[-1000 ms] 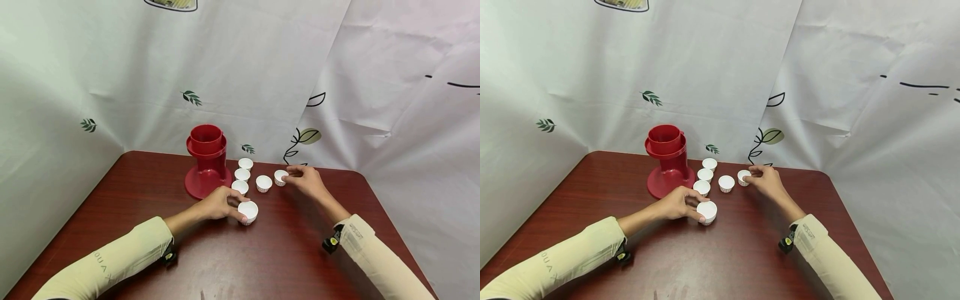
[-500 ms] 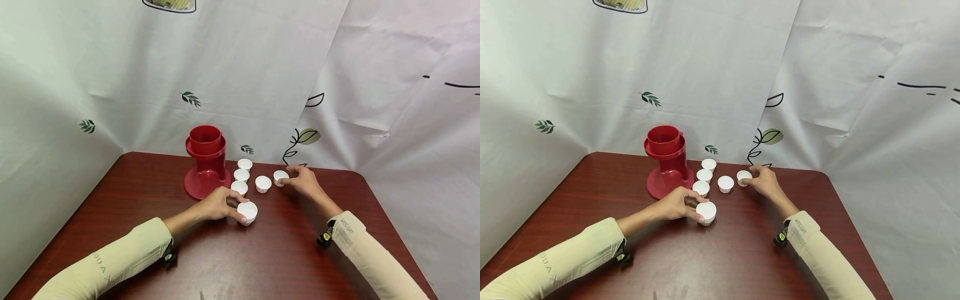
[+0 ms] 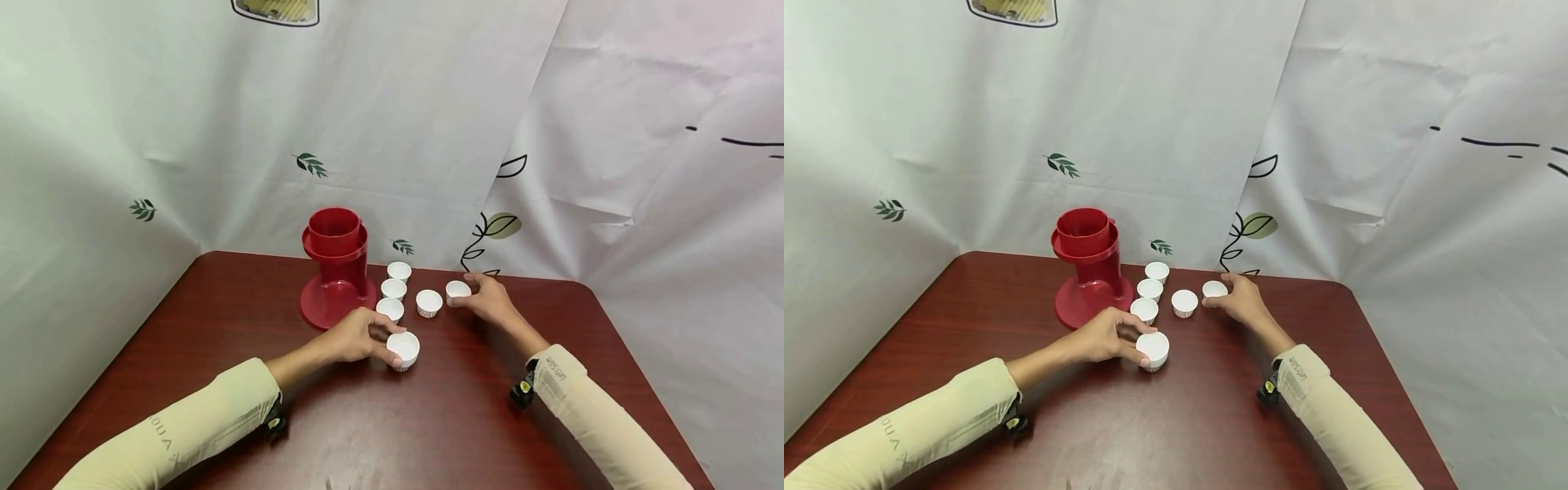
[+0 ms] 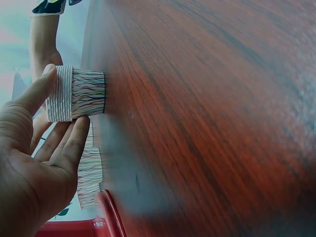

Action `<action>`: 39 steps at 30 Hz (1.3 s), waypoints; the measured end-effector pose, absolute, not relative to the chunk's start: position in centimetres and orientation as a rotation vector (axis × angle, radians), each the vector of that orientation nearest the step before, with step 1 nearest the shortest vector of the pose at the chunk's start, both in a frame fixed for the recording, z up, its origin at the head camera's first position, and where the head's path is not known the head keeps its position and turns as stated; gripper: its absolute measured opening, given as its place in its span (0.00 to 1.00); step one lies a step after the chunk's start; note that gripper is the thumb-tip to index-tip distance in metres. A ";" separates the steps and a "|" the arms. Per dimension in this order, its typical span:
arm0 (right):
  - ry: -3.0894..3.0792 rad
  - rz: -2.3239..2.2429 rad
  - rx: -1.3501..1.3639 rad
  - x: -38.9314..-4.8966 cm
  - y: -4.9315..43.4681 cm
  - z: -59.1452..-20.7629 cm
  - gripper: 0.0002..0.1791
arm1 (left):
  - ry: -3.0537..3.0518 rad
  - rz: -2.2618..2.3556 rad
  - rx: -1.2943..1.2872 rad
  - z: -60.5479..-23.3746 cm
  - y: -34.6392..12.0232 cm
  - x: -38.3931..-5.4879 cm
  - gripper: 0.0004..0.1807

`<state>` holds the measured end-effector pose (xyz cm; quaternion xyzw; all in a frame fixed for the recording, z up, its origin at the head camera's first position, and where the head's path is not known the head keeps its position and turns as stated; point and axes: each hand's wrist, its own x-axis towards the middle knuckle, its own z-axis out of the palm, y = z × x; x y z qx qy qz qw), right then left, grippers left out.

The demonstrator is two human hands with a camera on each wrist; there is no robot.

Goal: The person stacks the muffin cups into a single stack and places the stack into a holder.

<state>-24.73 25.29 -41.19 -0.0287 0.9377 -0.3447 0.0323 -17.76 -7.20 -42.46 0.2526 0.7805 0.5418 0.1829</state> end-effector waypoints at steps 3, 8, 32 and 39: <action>2.888 -1.052 -0.082 -24.9 25.2 -41.2 0.49 | 2.203 1.532 0.719 -42.4 -7.2 -17.8 0.23; 2.895 -1.036 -0.076 -25.7 25.4 -41.5 0.50 | 2.198 1.544 0.705 -42.2 -7.1 -18.0 0.23; 2.904 -1.117 -0.059 -26.0 26.1 -42.6 0.44 | 2.181 1.561 0.687 -42.8 -7.1 -18.0 0.22; 2.939 -1.124 -0.050 -24.9 25.9 -41.4 0.40 | 2.182 1.563 0.681 -42.7 -7.1 -18.0 0.23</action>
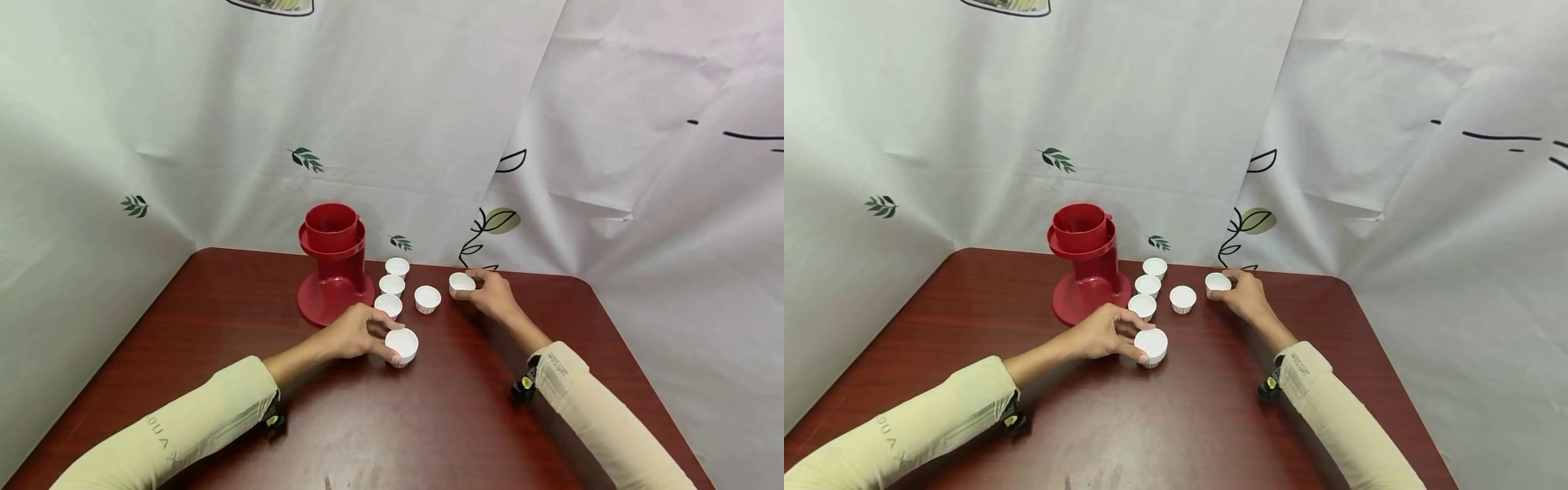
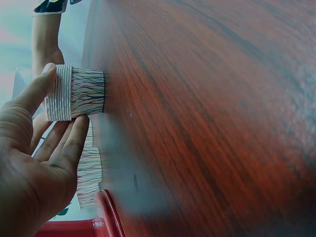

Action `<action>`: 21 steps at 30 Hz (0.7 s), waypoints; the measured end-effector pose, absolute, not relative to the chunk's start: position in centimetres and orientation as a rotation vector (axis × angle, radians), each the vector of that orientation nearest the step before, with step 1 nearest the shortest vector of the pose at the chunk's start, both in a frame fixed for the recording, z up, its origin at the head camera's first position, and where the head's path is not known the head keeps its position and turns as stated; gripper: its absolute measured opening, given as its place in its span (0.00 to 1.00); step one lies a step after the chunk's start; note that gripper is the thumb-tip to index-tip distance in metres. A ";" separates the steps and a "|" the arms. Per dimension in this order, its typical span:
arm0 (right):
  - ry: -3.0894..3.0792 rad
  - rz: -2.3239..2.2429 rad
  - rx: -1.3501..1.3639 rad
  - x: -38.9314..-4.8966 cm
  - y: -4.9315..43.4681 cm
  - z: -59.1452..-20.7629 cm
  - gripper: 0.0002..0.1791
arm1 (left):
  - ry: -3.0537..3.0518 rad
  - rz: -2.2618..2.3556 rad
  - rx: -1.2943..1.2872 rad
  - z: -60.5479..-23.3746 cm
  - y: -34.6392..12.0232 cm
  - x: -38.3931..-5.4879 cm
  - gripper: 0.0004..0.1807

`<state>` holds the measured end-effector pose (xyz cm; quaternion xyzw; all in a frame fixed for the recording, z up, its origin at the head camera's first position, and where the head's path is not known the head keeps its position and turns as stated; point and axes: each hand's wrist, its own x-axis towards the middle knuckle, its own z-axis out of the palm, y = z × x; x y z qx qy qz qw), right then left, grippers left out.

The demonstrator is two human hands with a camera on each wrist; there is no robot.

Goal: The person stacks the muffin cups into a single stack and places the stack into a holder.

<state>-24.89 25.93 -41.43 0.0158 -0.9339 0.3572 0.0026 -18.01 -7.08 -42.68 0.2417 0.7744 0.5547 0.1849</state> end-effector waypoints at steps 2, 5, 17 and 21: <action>-2.924 1.120 0.067 -24.8 26.1 -41.3 0.40 | 2.187 1.561 0.678 -42.7 -7.1 -18.0 0.23; -2.918 1.135 0.096 -24.7 26.4 -40.9 0.40 | 2.189 1.559 0.674 -42.6 -7.1 -18.0 0.24; -2.898 1.181 0.172 -23.4 26.3 -39.7 0.38 | 2.187 1.560 0.676 -42.6 -7.1 -17.9 0.24; -2.875 1.213 0.196 -23.1 26.0 -39.3 0.39 | 2.188 1.561 0.676 -42.6 -7.1 -18.0 0.23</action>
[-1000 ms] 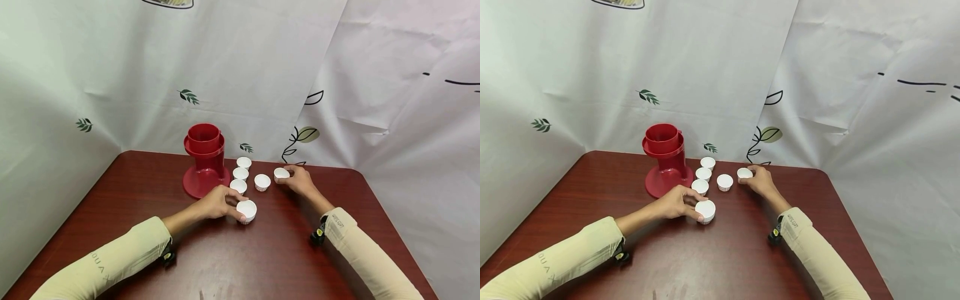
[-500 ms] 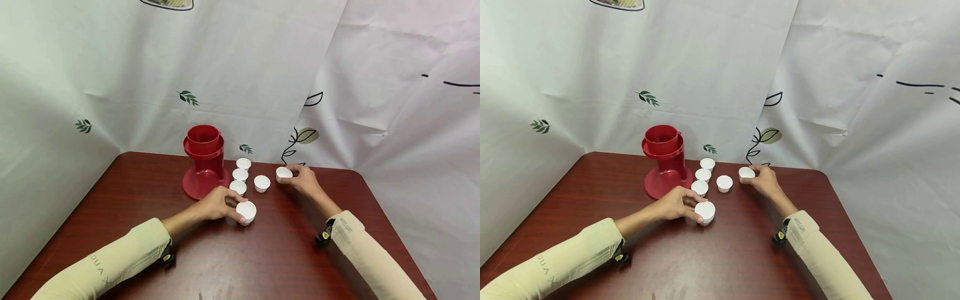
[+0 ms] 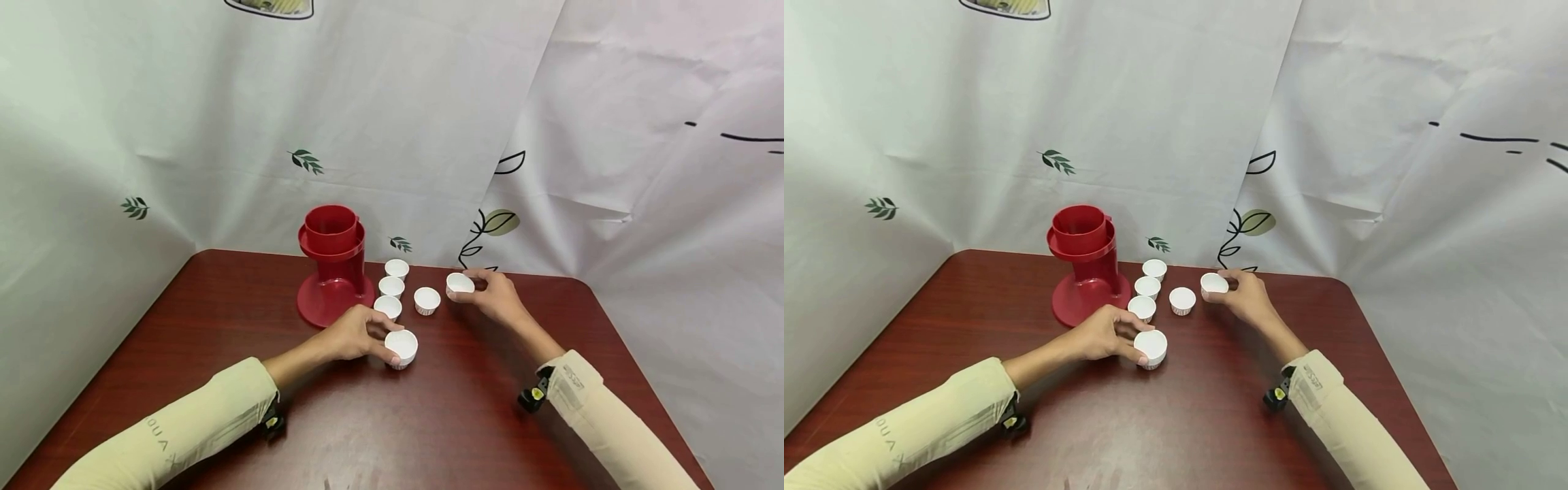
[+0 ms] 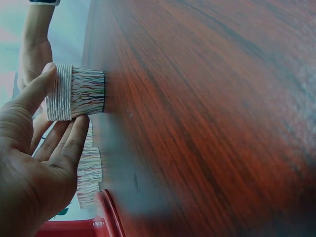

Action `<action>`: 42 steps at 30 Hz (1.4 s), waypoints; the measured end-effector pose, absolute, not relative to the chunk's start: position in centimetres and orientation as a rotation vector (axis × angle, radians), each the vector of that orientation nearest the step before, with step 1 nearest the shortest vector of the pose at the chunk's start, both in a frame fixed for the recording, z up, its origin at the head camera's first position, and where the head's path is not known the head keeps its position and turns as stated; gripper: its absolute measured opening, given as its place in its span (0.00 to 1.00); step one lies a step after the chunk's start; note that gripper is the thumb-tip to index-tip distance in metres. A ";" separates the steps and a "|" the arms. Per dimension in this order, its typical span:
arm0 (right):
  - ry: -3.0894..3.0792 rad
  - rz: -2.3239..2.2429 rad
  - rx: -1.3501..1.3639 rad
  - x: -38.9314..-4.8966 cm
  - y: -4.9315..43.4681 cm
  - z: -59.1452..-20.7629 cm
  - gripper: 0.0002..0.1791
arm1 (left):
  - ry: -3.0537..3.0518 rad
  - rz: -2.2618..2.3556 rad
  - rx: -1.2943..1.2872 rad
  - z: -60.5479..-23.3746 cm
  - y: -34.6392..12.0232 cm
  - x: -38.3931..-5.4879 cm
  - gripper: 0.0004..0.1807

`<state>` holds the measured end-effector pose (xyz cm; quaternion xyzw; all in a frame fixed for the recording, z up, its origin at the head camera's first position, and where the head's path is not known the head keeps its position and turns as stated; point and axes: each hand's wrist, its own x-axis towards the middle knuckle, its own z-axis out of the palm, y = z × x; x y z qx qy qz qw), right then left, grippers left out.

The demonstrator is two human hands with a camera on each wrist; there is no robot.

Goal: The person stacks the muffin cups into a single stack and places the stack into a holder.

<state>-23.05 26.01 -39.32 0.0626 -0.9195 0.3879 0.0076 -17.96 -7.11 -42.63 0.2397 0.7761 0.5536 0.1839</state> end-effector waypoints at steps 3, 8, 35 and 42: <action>-2.859 1.249 0.213 -22.8 25.6 -39.0 0.40 | 2.187 1.566 0.682 -42.6 -7.1 -18.0 0.23; -2.839 1.286 0.250 -22.0 24.6 -38.3 0.38 | 2.193 1.562 0.678 -42.6 -7.1 -18.0 0.23; -2.769 1.452 0.421 -19.2 21.2 -36.7 0.33 | 2.187 1.564 0.707 -42.6 -7.2 -18.0 0.24; -2.779 1.491 0.489 -18.1 20.3 -36.6 0.33 | 2.188 1.552 0.705 -42.6 -7.2 -18.1 0.23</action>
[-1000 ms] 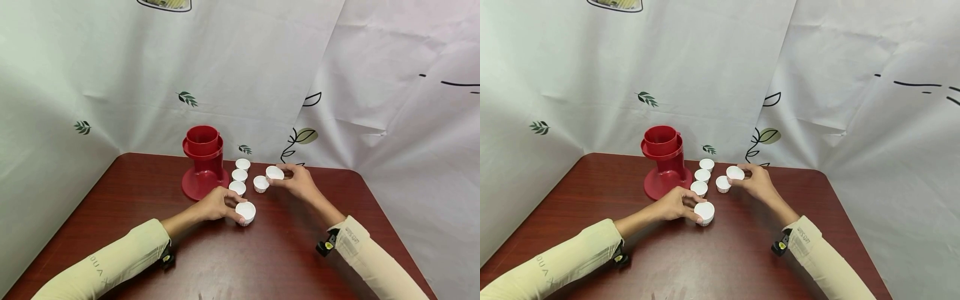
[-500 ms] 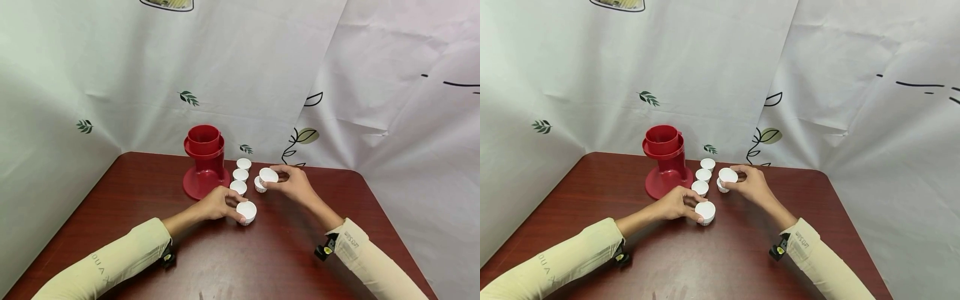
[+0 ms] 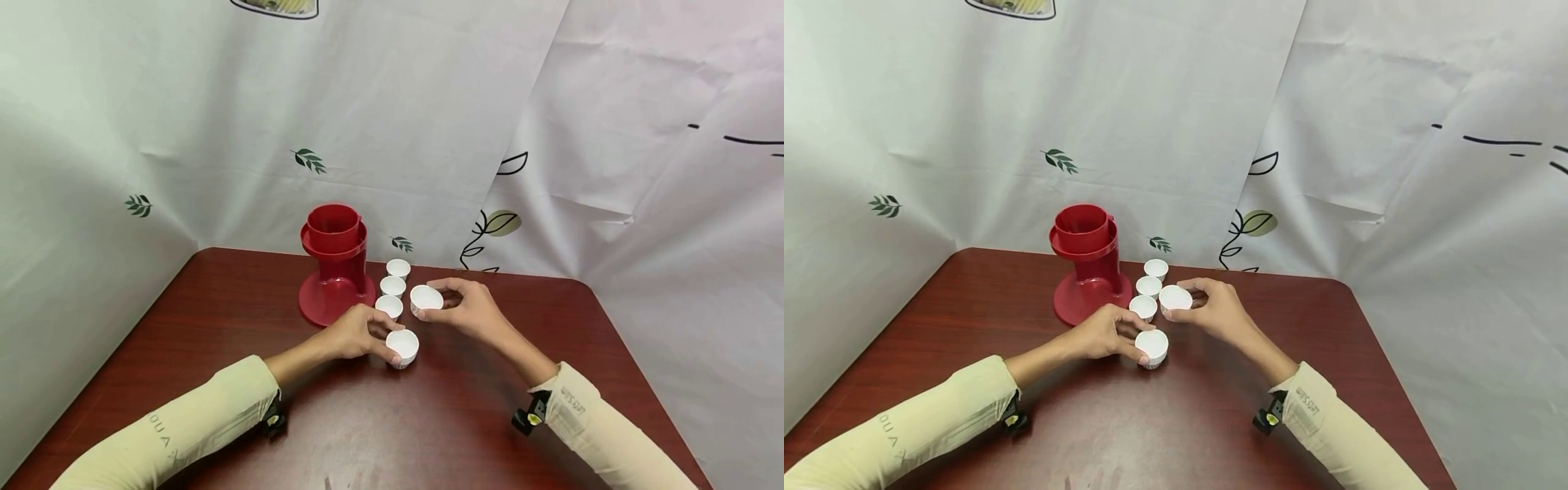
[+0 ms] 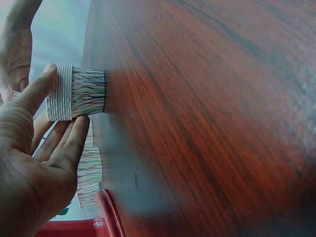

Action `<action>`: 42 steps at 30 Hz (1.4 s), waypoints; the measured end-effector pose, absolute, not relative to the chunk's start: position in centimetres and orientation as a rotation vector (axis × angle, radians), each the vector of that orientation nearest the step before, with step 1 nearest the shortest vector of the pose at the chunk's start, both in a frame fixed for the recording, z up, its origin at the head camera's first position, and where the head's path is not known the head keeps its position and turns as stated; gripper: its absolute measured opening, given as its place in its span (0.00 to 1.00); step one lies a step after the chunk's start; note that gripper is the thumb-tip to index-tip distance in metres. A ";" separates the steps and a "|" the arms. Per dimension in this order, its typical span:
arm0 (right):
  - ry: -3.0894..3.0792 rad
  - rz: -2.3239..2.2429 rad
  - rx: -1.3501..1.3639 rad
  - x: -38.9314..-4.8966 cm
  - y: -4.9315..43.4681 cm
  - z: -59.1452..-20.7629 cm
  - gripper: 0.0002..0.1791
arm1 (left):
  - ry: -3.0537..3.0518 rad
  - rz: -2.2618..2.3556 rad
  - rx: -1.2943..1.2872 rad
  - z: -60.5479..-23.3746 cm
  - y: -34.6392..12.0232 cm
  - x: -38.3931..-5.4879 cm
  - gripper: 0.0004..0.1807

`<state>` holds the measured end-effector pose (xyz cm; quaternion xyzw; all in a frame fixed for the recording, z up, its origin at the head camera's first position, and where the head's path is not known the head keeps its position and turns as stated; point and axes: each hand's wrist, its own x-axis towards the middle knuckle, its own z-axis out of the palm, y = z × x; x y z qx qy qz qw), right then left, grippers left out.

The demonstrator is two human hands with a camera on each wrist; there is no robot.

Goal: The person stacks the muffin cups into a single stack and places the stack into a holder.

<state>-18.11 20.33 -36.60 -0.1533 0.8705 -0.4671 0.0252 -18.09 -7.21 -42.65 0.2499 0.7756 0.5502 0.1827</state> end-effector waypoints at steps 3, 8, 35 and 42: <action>2.683 -1.443 -0.491 -17.7 19.9 -36.8 0.33 | 2.192 1.546 0.707 -42.7 -7.3 -18.1 0.23; 2.669 -1.423 -0.548 -17.1 19.2 -37.3 0.32 | 2.195 1.544 0.709 -42.8 -7.3 -18.1 0.24; 2.554 -1.385 -0.688 -15.4 18.2 -39.1 0.30 | 2.199 1.543 0.740 -42.7 -7.4 -18.0 0.18; 2.531 -1.400 -0.702 -15.3 18.2 -39.9 0.32 | 2.210 1.551 0.726 -42.8 -7.4 -17.9 0.20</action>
